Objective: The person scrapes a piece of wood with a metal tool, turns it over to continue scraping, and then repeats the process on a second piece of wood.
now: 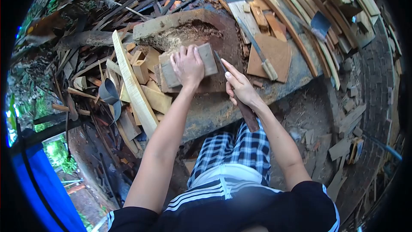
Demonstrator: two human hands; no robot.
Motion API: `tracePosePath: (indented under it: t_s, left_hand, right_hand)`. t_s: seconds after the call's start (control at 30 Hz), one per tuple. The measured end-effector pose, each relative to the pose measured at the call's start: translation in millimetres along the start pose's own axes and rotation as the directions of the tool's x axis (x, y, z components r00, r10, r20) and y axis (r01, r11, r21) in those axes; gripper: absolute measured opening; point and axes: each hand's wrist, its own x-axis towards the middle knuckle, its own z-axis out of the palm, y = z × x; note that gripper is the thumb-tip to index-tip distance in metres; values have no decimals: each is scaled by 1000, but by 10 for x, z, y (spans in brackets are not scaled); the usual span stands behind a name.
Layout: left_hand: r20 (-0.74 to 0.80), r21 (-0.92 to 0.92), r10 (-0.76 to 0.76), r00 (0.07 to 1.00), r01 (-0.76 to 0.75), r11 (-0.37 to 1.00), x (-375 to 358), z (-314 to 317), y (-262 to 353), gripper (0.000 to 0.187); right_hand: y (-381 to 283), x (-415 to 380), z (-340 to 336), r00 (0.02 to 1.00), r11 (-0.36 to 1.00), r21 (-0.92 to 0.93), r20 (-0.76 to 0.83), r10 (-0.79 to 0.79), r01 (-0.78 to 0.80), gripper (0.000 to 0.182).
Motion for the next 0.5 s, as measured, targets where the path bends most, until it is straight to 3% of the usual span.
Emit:
tracePosePath:
  t_s: [0.1,0.3,0.37,0.5]
  left_hand:
    - [70,-20,-13,997,15,1000,22,-47,31,28]
    - [61,25,4,998,-6,1000,26,-34,22,30]
    - [77,20,-13,997,12,1000,23,-46,39,30]
    - [43,21,28,999,-29,999,35,-21,15,30]
  right_hand:
    - [218,-169,55,1000,999,-51,-10,-2,2,52]
    - [332,-356,192,996,989,-150,-86,-9,-4,52]
    - [356,-229,180,973,940,-307,-127,-194,147,51]
    - [139,-57,91,992,966,-259,-109,-59,29,50]
